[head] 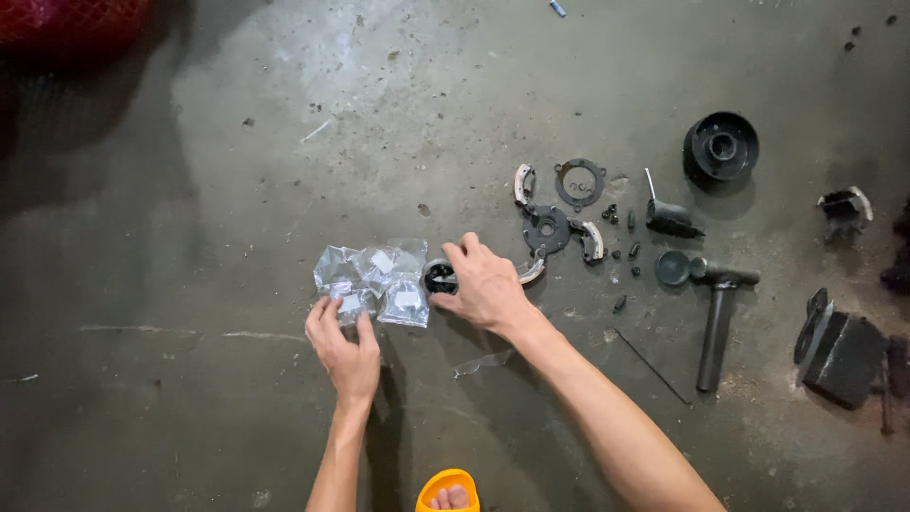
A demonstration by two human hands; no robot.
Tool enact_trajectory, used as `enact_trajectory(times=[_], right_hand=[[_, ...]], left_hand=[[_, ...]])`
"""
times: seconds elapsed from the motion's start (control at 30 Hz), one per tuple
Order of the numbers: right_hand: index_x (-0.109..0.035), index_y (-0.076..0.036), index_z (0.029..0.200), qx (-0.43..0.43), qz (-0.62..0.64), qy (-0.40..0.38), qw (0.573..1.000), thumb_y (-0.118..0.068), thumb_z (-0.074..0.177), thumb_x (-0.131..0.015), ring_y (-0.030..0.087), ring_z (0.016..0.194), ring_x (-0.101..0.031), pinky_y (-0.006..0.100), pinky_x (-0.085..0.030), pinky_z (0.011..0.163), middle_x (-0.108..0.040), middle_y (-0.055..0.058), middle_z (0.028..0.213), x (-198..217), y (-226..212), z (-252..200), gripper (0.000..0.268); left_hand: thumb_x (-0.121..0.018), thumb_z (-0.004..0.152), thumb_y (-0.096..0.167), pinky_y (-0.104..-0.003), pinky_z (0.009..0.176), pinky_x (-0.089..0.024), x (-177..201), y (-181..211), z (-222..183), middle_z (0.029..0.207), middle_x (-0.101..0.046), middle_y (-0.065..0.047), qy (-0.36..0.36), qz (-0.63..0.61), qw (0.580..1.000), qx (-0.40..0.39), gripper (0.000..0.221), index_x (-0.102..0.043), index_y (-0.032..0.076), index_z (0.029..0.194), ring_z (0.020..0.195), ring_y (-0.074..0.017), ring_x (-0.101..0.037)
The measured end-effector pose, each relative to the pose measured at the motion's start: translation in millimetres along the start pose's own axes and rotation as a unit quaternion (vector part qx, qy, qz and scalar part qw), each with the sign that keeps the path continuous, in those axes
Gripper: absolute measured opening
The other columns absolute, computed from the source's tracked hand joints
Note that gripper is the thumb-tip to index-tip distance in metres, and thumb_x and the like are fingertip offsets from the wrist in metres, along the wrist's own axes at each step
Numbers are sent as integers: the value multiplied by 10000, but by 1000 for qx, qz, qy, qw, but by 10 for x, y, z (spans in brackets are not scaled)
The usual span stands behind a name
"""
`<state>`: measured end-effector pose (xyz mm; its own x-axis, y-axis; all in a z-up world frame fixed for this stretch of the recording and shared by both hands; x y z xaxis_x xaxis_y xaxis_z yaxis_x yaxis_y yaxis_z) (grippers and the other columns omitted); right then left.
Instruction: Assembling small mechanical components, likely a clutch or brake assembly, on a workshop floor.
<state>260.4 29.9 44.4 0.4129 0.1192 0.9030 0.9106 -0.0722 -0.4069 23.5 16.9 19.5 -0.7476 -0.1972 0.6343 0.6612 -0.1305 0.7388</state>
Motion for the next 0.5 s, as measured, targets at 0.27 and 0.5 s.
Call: enact_trajectory(times=[0.27,0.5], right_hand=[[-600,-64,1088,39,-90,25,995,-465,684,-838,339,851,-720,470,-625,685,-552,101,990,-134,76,47,617],[-577,-39,1201,-68,-74,88,991,-466,743,-809,413,898,-708,559,-601,725,-548,153,1083,238,657,46,668]], left_hand=[[-783,792,645,-695,1112,-291,-274,-107,231,1472,-361,-406,-59,151,980,112,1075,-373,-39,1512,1374,-577,-406],[-809,721,676,-787,1110,-165,-647,295,224,1555,-217,-461,-171,199,965,17,1178,-294,59,1583,1453,-590,-276]])
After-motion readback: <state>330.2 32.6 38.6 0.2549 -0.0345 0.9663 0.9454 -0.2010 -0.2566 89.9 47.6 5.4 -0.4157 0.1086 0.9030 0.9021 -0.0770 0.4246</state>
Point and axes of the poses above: each hand's wrist, its own z-axis towards the middle knuckle, its own x-axis out of the back of the hand, y = z × x, the point moved 5 cm from there along z, towards the middle knuckle
